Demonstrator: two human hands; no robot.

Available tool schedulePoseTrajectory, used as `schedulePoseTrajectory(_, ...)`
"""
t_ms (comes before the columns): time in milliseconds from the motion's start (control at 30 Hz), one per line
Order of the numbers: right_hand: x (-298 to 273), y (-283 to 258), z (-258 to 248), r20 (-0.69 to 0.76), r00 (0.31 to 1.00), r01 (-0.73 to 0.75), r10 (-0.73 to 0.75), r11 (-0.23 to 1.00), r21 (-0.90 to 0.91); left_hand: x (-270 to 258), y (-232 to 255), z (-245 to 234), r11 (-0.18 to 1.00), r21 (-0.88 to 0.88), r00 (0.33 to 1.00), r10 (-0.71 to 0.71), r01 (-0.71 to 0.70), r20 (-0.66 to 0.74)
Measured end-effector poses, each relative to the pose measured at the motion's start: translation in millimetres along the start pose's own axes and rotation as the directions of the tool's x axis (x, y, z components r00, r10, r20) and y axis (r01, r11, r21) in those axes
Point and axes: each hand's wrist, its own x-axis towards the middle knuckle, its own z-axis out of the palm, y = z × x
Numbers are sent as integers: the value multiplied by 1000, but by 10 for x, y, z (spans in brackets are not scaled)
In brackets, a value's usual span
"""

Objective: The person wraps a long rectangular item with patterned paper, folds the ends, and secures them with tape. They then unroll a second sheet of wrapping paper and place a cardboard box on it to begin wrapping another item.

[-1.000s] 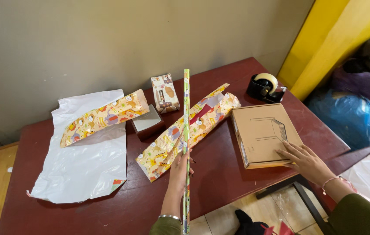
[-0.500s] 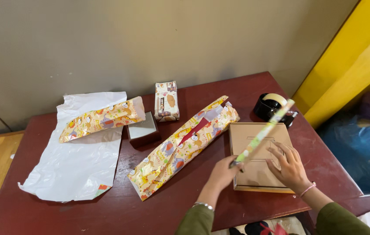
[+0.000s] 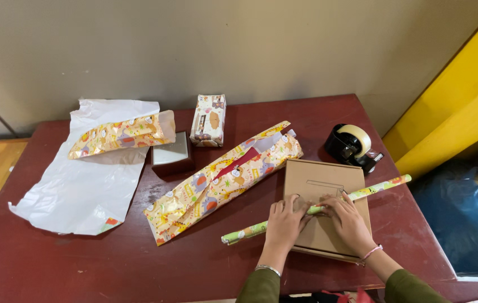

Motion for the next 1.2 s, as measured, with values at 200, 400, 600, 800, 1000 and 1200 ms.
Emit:
schedulePoseTrajectory(200,15,9,-24,-39,998,43,-41,998,54,-3,58,-55,999,32,1000,-12,13,-9)
schedulePoseTrajectory(400,30,53,-15,-29,995,93,-92,995,39,-7,121,-108,997,57,998,-50,52,-36)
schedulePoseTrajectory(600,30,76,8,-34,994,104,-103,994,37,0,161,-137,997,39,997,-64,66,-47)
schedulePoseTrajectory(800,13,83,21,-37,995,98,-97,995,25,-22,159,-134,995,78,998,-53,57,-46)
schedulePoseTrajectory(1000,89,-19,-14,-15,993,119,-119,993,-5,-20,134,-118,994,108,999,-16,20,-40)
schedulePoseTrajectory(1200,438,133,-49,105,982,159,-159,987,10,177,-27,99,993,90,997,-79,78,1)
